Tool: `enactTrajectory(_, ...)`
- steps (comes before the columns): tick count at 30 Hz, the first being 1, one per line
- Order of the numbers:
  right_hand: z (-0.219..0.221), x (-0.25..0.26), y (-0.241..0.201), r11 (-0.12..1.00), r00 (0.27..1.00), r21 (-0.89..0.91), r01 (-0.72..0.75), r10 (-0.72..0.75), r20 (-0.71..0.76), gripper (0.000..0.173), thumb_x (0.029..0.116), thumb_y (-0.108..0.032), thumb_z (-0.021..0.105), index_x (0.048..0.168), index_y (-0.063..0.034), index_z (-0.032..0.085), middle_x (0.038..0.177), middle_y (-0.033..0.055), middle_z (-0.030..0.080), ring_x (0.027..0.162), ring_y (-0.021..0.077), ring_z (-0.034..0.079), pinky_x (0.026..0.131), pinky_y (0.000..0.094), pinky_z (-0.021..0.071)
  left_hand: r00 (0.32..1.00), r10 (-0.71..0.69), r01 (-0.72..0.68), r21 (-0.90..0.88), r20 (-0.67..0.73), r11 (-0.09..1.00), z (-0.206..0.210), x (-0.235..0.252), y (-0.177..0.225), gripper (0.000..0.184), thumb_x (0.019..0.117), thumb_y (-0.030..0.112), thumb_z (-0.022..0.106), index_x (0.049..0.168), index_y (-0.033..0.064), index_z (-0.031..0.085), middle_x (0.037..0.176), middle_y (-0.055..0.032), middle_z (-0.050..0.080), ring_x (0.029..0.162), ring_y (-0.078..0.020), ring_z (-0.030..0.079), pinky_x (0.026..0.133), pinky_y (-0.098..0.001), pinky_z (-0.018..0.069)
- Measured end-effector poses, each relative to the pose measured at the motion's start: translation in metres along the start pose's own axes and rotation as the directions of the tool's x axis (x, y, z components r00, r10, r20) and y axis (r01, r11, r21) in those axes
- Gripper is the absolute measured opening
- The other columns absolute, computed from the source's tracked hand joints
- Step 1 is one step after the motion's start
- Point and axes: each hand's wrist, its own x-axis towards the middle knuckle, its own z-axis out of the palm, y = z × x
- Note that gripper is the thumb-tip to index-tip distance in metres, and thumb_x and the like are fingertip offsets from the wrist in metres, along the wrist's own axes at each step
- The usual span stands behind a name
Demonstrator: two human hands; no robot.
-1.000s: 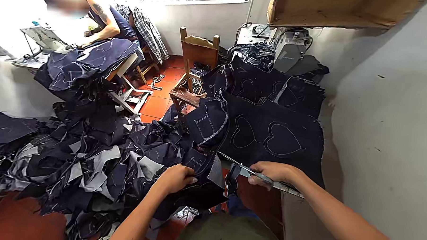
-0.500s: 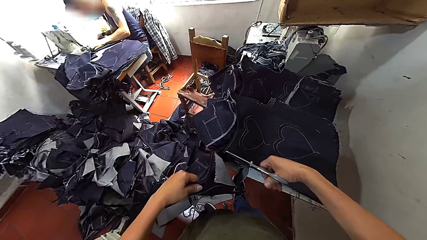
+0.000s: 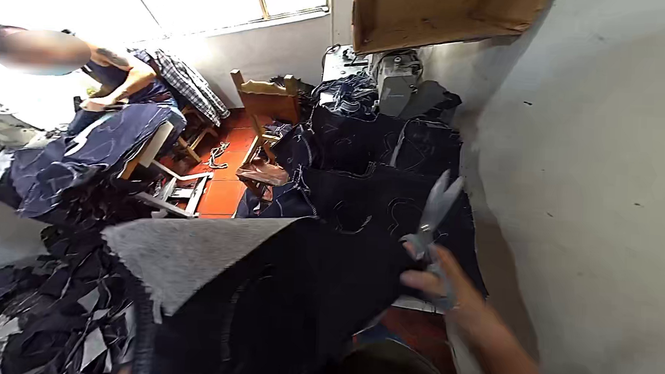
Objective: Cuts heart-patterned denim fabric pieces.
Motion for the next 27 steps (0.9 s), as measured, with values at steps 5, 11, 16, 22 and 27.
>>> enactTrajectory(5,-0.128,0.055,-0.108,0.795,0.972,-0.576,-0.19,0.07,-0.224,0.037,0.0706,-0.025,0.085,0.097,-0.011,0.064,0.074,-0.0036,0.064,0.062,0.007,0.062,0.056,0.0288,0.0541,0.986,-0.124,0.147,0.218,-0.114,0.965,0.128,0.007,-0.061,0.02,0.1035,0.009,0.051,0.097,-0.0011,0.068,0.079,0.0077,0.068,0.076,0.0082,0.063,0.073,-0.0144,0.055)
enactTrajectory(11,-0.153,0.193,-0.026,0.408,0.951,-0.87,-0.276,0.248,-0.185,0.037,0.0842,-0.018,0.086,0.107,0.0042,0.067,0.088,0.0249,0.066,0.083,0.0419,0.064,0.076,0.0645,0.051,0.92,-0.349,0.369,0.689,-0.177,0.624,0.195,0.042,-0.209,0.044,0.1077,0.021,0.048,0.147,0.003,0.053,0.11,-0.0199,0.075,0.091,-0.0396,0.075,0.079,-0.0605,0.0576)
enactTrajectory(16,-0.11,0.165,0.067,0.378,0.963,-0.886,-0.267,0.068,-0.261,0.06,0.0843,-0.035,0.085,0.123,0.004,0.062,0.111,0.03,0.066,0.107,0.0493,0.064,0.091,0.0678,0.0505,0.877,-0.443,0.387,0.821,-0.188,0.419,0.212,0.058,-0.227,0.054,0.107,0.023,0.05,0.159,0.0107,0.039,0.122,-0.0156,0.072,0.084,-0.0357,0.075,0.072,-0.0565,0.0597)
enactTrajectory(22,-0.078,0.117,0.156,0.399,0.998,-0.917,-0.011,-0.059,-0.038,0.086,0.0722,-0.043,0.089,0.133,0.0084,0.058,0.142,0.0257,0.059,0.131,0.0485,0.056,0.109,0.0647,0.0412,0.877,-0.45,0.326,0.897,-0.168,0.299,0.19,0.074,-0.207,0.057,0.1015,0.039,0.057,0.156,0.0226,0.048,0.093,-0.0087,0.078,0.085,-0.0286,0.075,0.081,-0.053,0.0555)
enactTrajectory(27,-0.08,0.118,0.164,0.338,0.995,-0.94,0.039,-0.1,0.006,0.083,0.0752,-0.044,0.085,0.131,0.0105,0.057,0.145,0.0266,0.056,0.134,0.0488,0.053,0.11,0.0636,0.0405,0.83,-0.267,0.551,0.794,-0.49,0.257,0.082,0.031,-0.214,0.034,0.1051,0.029,0.052,0.116,0.0052,0.074,0.097,-0.0155,0.076,0.084,-0.0327,0.075,0.073,-0.057,0.0594)
